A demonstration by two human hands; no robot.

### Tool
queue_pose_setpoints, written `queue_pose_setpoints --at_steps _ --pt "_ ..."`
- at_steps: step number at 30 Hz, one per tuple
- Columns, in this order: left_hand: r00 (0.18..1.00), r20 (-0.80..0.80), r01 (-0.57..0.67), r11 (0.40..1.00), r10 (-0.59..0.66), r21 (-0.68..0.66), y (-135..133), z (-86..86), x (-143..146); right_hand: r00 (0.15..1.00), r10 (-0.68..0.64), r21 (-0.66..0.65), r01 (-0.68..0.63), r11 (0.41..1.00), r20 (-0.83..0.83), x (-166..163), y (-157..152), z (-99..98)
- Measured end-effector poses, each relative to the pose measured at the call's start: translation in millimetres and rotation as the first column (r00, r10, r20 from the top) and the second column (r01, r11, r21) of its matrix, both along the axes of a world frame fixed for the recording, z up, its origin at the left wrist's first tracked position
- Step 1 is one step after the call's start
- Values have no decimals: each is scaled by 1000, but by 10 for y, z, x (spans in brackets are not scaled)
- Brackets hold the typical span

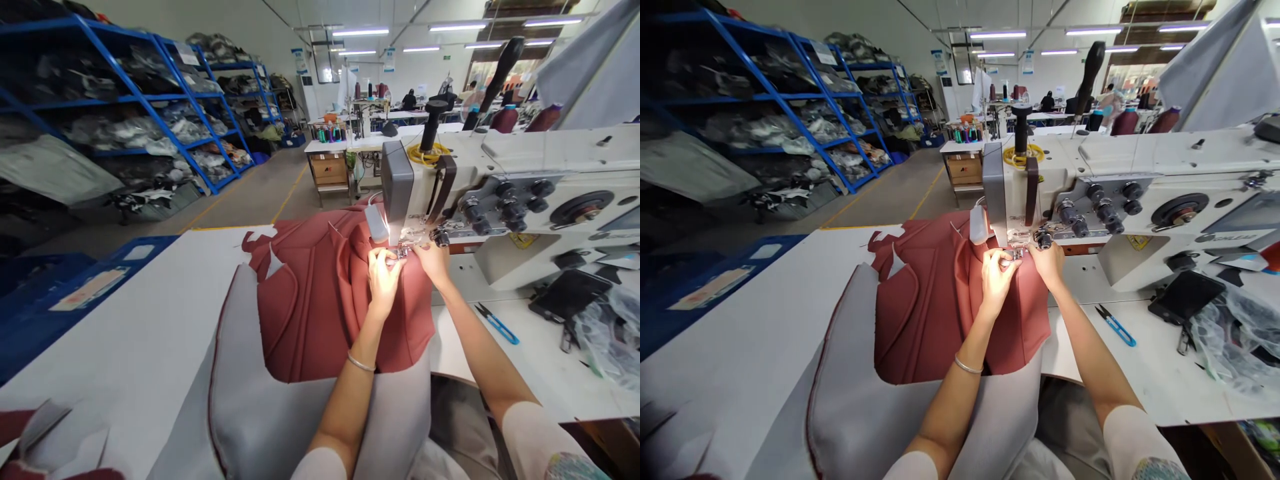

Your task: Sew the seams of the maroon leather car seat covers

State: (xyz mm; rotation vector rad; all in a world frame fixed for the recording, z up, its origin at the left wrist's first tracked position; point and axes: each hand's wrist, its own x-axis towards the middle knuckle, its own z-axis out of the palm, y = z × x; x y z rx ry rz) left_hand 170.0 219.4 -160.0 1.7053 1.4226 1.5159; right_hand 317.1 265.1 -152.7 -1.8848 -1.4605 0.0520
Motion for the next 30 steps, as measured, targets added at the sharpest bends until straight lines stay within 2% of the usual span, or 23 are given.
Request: queue_pose_setpoints --at_steps 5,7,11,17,21,25,27,29,30 --pt "1000 2 -22 999 22 -25 -3 27 5 999 12 -70 -15 997 -38 -11 -2 59" --pt "1000 9 10 1000 -10 -5 -10 31 -18 999 15 -87 -19 996 -46 -10 -2 57" --pt "995 1 99 993 -99 70 -7 9 -79 989 97 2 -97 995 -115 10 12 30" --pt "992 -105 84 993 -75 83 30 -33 -130 956 219 103 -203 974 -195 55 30 -24" --pt "984 -158 100 991 -85 90 27 -62 -145 947 236 84 -222 971 -220 69 27 -59" --pt "970 -242 45 998 -35 33 42 -32 -132 937 251 75 -240 968 -245 100 134 -45" --pt "949 -316 10 998 9 57 60 3 -133 883 299 104 -281 954 -363 143 223 -71" --pt "916 -396 7 988 56 156 65 16 -156 751 348 159 -314 936 -561 195 252 -169" --pt "898 -434 31 975 70 221 56 4 -178 651 362 194 -317 928 -667 216 222 -251"
